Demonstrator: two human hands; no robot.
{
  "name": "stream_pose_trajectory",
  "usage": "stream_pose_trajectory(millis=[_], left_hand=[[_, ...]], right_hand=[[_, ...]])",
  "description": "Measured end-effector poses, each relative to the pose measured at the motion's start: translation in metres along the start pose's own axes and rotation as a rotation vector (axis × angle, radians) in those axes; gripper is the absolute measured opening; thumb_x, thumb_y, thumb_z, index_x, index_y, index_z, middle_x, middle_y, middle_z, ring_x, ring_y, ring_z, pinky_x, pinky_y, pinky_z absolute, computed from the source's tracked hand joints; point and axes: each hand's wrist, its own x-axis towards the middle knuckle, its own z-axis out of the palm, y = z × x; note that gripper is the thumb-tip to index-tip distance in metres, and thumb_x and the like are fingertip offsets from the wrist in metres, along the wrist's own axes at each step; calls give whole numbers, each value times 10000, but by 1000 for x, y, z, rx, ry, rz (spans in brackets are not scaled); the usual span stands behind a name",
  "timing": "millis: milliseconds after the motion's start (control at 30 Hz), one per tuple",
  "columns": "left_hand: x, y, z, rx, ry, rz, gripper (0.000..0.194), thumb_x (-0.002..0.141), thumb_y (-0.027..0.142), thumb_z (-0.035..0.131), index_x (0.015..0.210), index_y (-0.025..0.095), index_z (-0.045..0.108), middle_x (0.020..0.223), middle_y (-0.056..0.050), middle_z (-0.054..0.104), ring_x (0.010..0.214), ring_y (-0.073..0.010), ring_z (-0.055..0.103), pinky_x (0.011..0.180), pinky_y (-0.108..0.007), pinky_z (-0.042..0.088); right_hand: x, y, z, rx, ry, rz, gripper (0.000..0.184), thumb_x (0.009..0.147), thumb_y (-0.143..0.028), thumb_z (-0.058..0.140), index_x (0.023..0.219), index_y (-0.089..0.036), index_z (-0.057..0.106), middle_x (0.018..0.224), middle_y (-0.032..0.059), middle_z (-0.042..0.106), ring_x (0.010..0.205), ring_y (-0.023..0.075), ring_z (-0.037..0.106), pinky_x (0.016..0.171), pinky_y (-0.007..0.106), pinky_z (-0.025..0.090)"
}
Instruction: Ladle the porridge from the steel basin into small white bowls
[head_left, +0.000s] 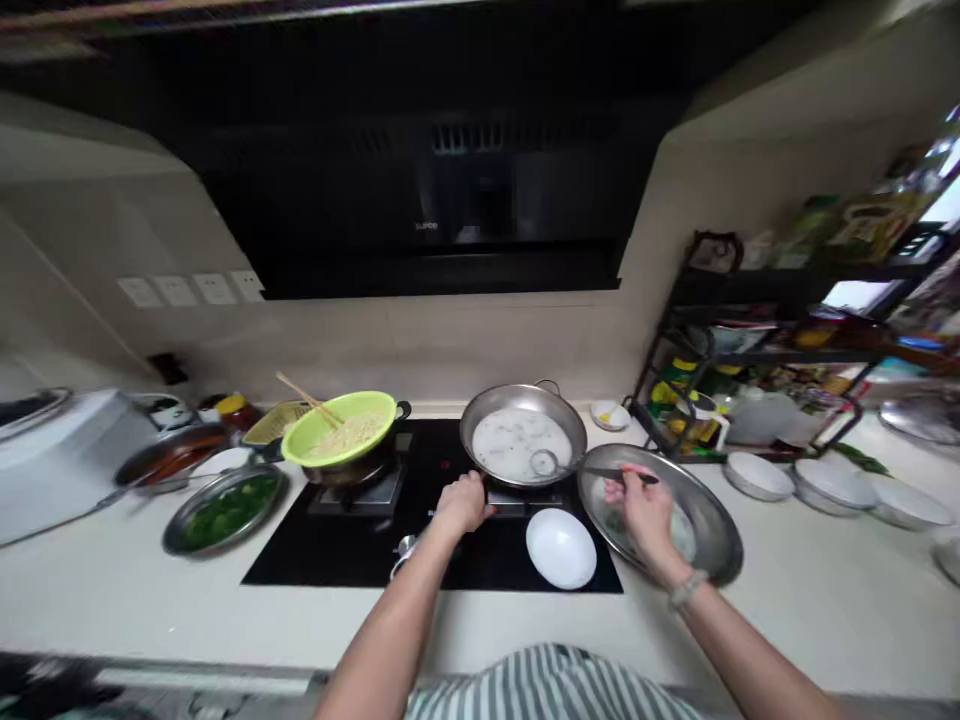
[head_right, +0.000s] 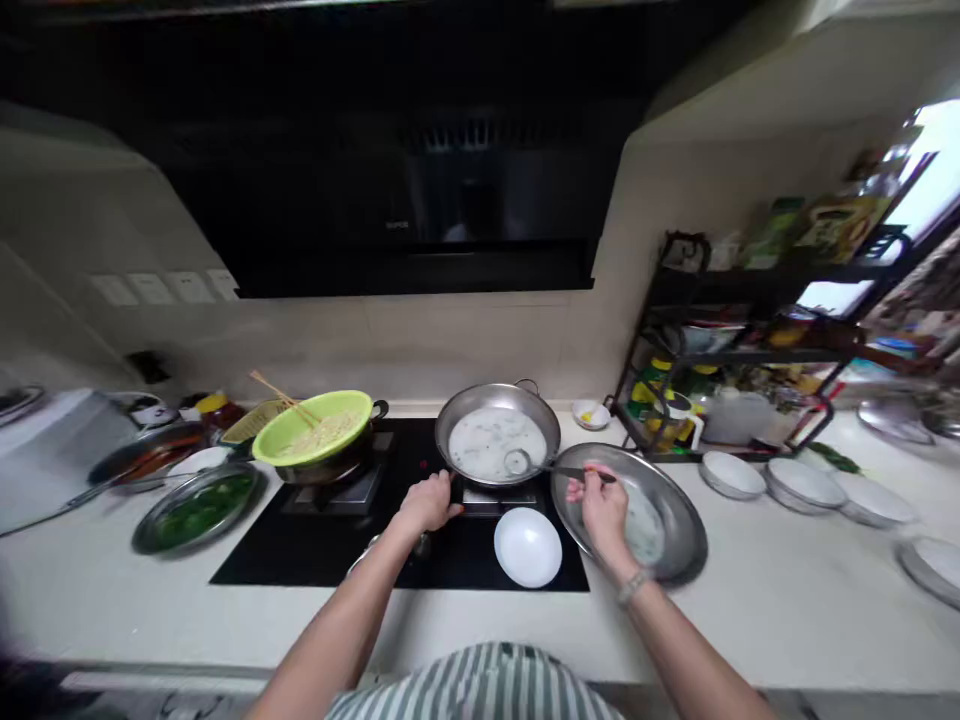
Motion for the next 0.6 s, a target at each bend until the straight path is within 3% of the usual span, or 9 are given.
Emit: stream_pose_trajectory(millis=[600], left_hand=[[-2,3,-1,-4,12,-33,559,826,445,590,1249,94,486,1177,-213,595,1065,-337,608,863,-403,460]], right_hand=[[21,1,-2,121,-38,56,195,692,-323,610,841,-220,539,554,3,618,524,213,636,445,301,504]])
